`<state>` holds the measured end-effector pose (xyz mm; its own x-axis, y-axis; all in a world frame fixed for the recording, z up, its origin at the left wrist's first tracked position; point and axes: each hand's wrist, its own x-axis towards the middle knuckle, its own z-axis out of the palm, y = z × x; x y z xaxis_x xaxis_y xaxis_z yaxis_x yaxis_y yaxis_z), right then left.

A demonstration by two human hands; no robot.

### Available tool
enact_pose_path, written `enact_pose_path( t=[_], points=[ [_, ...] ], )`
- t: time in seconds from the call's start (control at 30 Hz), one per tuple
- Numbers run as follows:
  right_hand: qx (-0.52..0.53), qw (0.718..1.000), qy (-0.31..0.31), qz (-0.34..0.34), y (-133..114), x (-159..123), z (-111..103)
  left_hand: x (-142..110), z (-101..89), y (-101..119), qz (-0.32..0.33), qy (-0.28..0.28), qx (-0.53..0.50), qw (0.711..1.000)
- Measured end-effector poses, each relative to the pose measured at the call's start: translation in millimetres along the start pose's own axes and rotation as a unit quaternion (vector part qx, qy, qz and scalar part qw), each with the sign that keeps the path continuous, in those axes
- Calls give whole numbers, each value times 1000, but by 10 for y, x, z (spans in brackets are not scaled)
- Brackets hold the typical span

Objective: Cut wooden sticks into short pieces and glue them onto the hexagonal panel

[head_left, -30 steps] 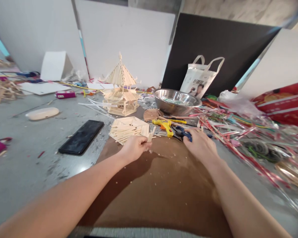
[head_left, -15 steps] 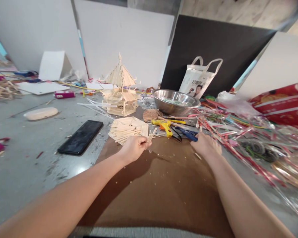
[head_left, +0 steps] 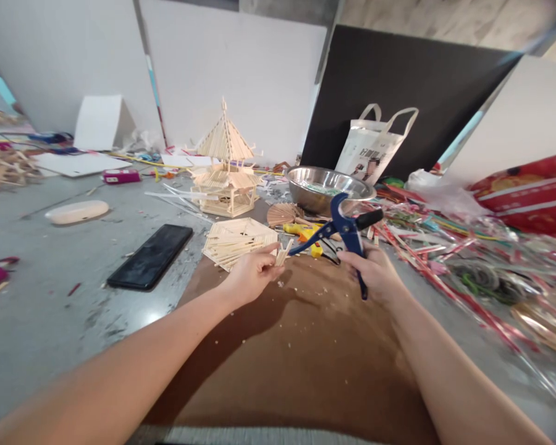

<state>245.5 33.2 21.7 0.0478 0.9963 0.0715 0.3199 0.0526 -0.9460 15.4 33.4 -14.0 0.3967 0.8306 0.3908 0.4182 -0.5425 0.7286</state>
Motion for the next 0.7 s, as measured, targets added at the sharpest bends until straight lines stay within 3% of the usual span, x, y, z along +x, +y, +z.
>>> enact_pose_path(
  t=[0.17, 0.3, 0.53, 0.7],
  points=[
    [153, 977, -121, 88, -91, -146, 150, 13, -30, 10, -11, -52, 16, 998],
    [224, 948, -189, 125, -74, -197, 195, 14, -58, 4, -61, -39, 43, 996],
    [254, 947, -188, 58, -8, -217, 330, -7, -45, 43, -50, -59, 18, 997],
    [228, 954, -171, 96, -22, -251, 336, -17, -49, 116, -81, -85, -1, 993]
  ],
)
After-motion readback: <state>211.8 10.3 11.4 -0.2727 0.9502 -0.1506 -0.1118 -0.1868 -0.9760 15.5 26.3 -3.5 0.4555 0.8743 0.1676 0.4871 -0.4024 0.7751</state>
